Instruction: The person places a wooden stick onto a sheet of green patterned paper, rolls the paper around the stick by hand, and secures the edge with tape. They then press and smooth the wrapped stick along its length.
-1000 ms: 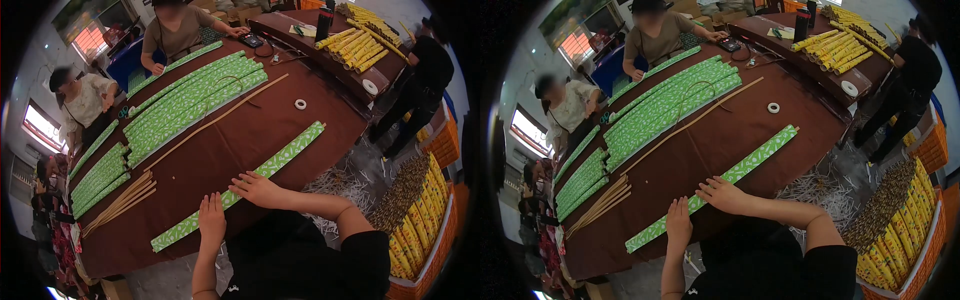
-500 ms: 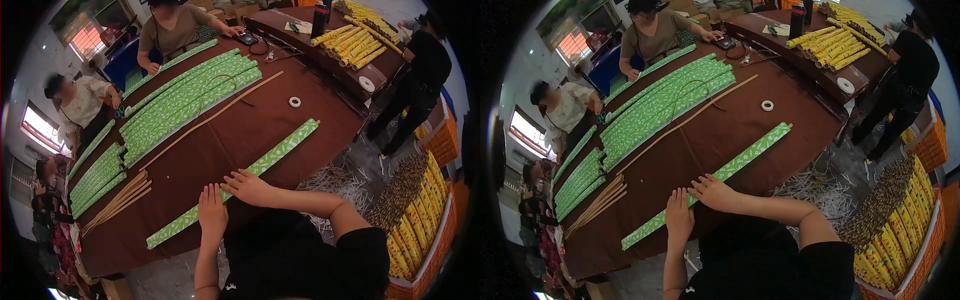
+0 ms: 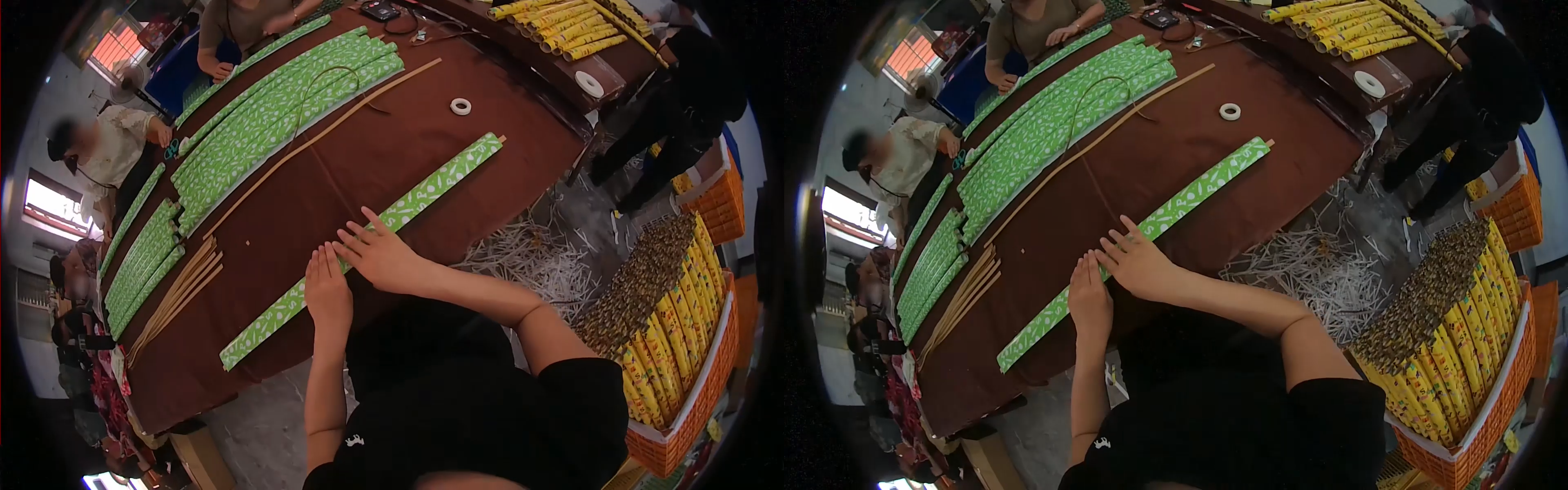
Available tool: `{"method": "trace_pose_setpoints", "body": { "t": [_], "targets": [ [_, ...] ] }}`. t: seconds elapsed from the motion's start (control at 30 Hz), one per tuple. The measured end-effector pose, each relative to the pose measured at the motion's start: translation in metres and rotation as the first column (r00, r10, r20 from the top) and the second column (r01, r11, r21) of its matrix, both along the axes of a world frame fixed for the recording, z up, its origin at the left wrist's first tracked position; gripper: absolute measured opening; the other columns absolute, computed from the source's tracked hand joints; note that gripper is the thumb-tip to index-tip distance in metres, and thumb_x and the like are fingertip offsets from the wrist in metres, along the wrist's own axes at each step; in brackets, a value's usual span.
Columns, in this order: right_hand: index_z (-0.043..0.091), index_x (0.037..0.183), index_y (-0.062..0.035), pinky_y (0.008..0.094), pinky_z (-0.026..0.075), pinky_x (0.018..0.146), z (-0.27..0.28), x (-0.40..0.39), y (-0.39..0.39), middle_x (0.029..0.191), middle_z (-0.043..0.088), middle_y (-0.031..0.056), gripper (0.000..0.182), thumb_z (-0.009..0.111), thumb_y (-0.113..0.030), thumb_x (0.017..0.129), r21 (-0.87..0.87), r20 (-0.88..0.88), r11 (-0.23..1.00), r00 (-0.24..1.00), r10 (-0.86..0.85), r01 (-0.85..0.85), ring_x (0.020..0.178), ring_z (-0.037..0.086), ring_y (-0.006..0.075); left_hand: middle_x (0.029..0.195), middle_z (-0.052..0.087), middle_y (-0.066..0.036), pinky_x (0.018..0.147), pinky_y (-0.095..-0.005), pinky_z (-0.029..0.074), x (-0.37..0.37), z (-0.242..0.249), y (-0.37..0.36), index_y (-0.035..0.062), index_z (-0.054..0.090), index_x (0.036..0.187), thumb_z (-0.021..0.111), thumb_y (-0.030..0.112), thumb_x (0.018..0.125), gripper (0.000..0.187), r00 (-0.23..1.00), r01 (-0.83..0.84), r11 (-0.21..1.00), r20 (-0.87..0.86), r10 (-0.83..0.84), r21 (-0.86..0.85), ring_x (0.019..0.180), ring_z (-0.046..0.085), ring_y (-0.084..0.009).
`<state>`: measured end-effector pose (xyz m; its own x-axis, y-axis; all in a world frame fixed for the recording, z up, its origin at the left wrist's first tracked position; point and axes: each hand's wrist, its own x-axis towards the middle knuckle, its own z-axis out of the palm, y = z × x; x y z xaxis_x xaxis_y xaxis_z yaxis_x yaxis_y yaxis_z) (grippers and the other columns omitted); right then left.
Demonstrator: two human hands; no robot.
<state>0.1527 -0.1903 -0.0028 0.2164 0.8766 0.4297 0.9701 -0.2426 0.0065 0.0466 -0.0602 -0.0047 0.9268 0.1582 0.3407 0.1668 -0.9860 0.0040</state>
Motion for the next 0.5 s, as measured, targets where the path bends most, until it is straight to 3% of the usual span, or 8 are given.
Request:
{"method": "trace_pose_setpoints", "body": {
  "t": [0.1,0.17,0.2,0.23,0.27,0.33,0.37,0.5],
  "targets": [
    [0.055,0.128,-0.0036,0.0534,0.019,0.115,0.019,-0.013,-0.009,0.130,0.056,0.0153,0.049,0.057,-0.011,0.080,0.094,-0.045,0.991,0.995,-0.087,0.091,0.126,0.049,0.0311,0.127,0.056,-0.021,0.104,-0.0417,0.041,0.002,-0.004,0.001,-0.0056,0.048,0.131,0.052,-0.001,0.082,0.050,1.000,0.005,1.000,0.030,-0.005,0.024,0.121,0.054,-0.0334],
    [0.055,0.125,-0.0027,0.0485,0.034,0.109,0.033,-0.026,-0.027,0.125,0.058,0.0141,0.043,0.059,-0.006,0.082,0.281,-0.220,0.951,0.973,-0.069,0.131,0.117,0.056,0.0263,0.127,0.056,-0.021,0.104,-0.0418,0.042,0.003,-0.005,0.002,-0.0053,0.048,0.131,0.052,0.000,0.082,0.049,0.999,0.003,1.000,0.050,-0.004,0.017,0.120,0.054,-0.0336],
    [0.055,0.125,-0.0027,0.0485,0.034,0.109,0.031,-0.031,-0.035,0.125,0.058,0.0141,0.043,0.059,-0.006,0.082,0.274,-0.214,0.953,0.974,-0.071,0.129,0.117,0.056,0.0263,0.126,0.057,-0.020,0.104,-0.0415,0.042,0.002,-0.006,0.001,-0.0050,0.049,0.131,0.052,0.001,0.083,0.049,0.999,-0.007,0.999,0.046,0.005,0.038,0.120,0.054,-0.0335],
    [0.056,0.122,-0.0026,0.0456,0.043,0.098,0.026,-0.035,-0.045,0.119,0.061,0.0136,0.036,0.058,-0.006,0.086,0.355,-0.594,0.887,0.804,-0.031,0.296,0.106,0.060,0.0257,0.126,0.057,-0.020,0.103,-0.0413,0.042,0.002,-0.006,0.000,-0.0047,0.049,0.131,0.053,0.001,0.083,0.048,0.999,-0.020,0.998,0.043,0.017,0.058,0.119,0.055,-0.0335],
    [0.058,0.119,-0.0025,0.0427,0.052,0.088,0.021,-0.035,-0.055,0.113,0.063,0.0130,0.029,0.057,-0.007,0.090,0.348,-0.862,0.808,0.502,0.076,0.476,0.095,0.064,0.0251,0.126,0.057,-0.020,0.103,-0.0413,0.042,0.003,-0.006,0.000,-0.0047,0.049,0.131,0.053,0.001,0.083,0.048,0.999,-0.025,0.999,0.049,0.022,0.048,0.119,0.055,-0.0335],
    [0.057,0.116,-0.0017,0.0317,0.056,0.069,0.005,-0.011,-0.070,0.107,0.064,0.0106,0.023,0.057,-0.013,0.095,0.325,-0.927,0.673,0.082,0.367,0.665,0.082,0.064,0.0186,0.126,0.057,-0.020,0.103,-0.0404,0.042,0.003,-0.007,0.000,-0.0046,0.050,0.131,0.052,0.001,0.085,0.047,0.998,-0.022,0.994,0.066,0.015,0.109,0.119,0.055,-0.0327],
    [0.056,0.115,0.0010,0.0298,0.056,0.071,0.007,0.000,-0.084,0.107,0.064,0.0104,0.027,0.057,-0.018,0.097,0.204,-0.894,0.636,-0.122,0.430,0.744,0.084,0.064,0.0171,0.126,0.057,-0.020,0.103,-0.0404,0.042,0.002,-0.007,-0.001,-0.0046,0.050,0.131,0.052,0.001,0.085,0.047,0.997,-0.027,0.995,0.069,0.021,0.100,0.119,0.055,-0.0327],
    [0.053,0.118,0.0057,0.0319,0.058,0.071,0.006,0.033,-0.103,0.110,0.062,0.0146,0.038,0.058,-0.025,0.096,0.115,-0.873,0.607,-0.211,0.439,0.787,0.080,0.065,0.0208,0.127,0.057,-0.020,0.104,-0.0396,0.042,0.002,-0.009,-0.001,-0.0044,0.050,0.130,0.051,0.002,0.086,0.044,0.996,-0.036,0.989,0.086,0.024,0.142,0.120,0.055,-0.0307]
  ]
}}
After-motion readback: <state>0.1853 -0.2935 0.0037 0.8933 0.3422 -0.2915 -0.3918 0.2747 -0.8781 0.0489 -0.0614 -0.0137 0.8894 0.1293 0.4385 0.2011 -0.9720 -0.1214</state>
